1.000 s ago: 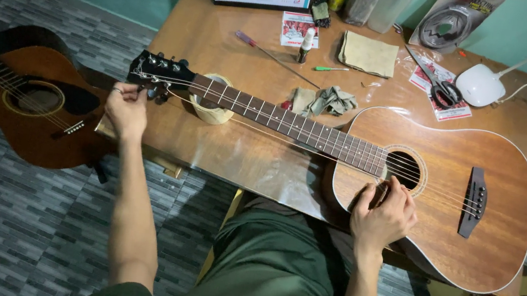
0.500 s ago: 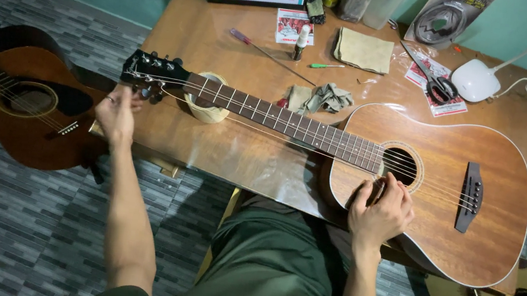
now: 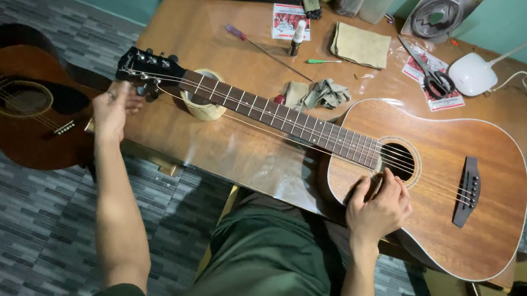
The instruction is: Removing strings from an acoustic guitar by loosening tuning pegs and prying out bridge pins.
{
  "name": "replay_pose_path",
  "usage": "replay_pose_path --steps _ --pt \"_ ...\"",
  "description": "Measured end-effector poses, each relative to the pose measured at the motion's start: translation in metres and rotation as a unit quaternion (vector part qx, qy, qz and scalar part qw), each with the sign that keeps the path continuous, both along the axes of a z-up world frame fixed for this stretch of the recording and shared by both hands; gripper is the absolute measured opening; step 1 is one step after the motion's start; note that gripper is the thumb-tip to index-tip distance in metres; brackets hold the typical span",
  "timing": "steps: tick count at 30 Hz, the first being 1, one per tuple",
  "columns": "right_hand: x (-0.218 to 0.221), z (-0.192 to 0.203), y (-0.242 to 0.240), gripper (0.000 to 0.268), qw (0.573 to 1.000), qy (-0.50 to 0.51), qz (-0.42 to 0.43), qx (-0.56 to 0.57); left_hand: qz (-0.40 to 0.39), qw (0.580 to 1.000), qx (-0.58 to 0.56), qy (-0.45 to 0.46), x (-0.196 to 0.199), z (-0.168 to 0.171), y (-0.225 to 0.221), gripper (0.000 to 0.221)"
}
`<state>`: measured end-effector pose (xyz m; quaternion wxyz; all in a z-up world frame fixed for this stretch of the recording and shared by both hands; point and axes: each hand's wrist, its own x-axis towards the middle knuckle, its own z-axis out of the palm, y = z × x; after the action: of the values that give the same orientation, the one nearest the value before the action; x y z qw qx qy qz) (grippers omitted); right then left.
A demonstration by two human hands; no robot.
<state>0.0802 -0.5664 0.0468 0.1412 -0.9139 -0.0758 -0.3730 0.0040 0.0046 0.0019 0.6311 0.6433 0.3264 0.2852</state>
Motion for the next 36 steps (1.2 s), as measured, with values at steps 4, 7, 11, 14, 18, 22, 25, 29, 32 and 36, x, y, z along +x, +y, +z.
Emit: replay_pose_path --steps 4,7,11,14,18,22,25,29,32,36 --pt "0.003 -0.006 -0.002 0.042 1.0 -0.006 -0.004 0.005 0.051 0.992 0.117 -0.012 0.003 -0.006 -0.001 0.019" --pt "0.002 -0.004 -0.004 0.041 1.0 0.001 0.0 0.0 0.052 0.99 0.126 -0.027 -0.002 -0.003 -0.006 0.014" --pt "0.003 -0.007 -0.003 0.041 1.0 -0.001 0.002 -0.002 -0.003 1.0 0.018 0.0 -0.003 -0.003 0.007 0.048" --pt "0.003 -0.009 -0.005 0.041 1.0 0.0 -0.002 -0.002 0.015 0.999 0.045 0.002 0.003 -0.012 0.012 0.027" --pt "0.003 -0.01 -0.004 0.041 1.0 0.002 -0.001 -0.002 0.053 0.991 0.117 -0.048 0.0 -0.001 -0.008 0.021" --pt "0.002 -0.006 -0.003 0.04 1.0 0.001 0.004 0.002 0.006 1.0 0.019 0.004 -0.008 0.01 0.0 0.06" --pt "0.002 -0.006 -0.004 0.04 1.0 -0.001 0.003 0.001 -0.038 0.997 0.043 0.046 0.0 0.001 0.007 0.05" --pt "0.002 -0.005 -0.003 0.039 1.0 -0.002 0.002 0.003 0.046 0.995 0.083 -0.012 0.002 -0.006 0.001 0.022" --pt "0.002 -0.004 -0.003 0.039 1.0 -0.002 0.003 0.003 0.021 0.999 0.04 -0.005 -0.004 0.006 -0.004 0.037" --pt "0.002 -0.006 -0.003 0.04 1.0 0.0 -0.001 0.001 -0.074 0.996 0.001 0.052 -0.003 0.016 0.002 0.056"
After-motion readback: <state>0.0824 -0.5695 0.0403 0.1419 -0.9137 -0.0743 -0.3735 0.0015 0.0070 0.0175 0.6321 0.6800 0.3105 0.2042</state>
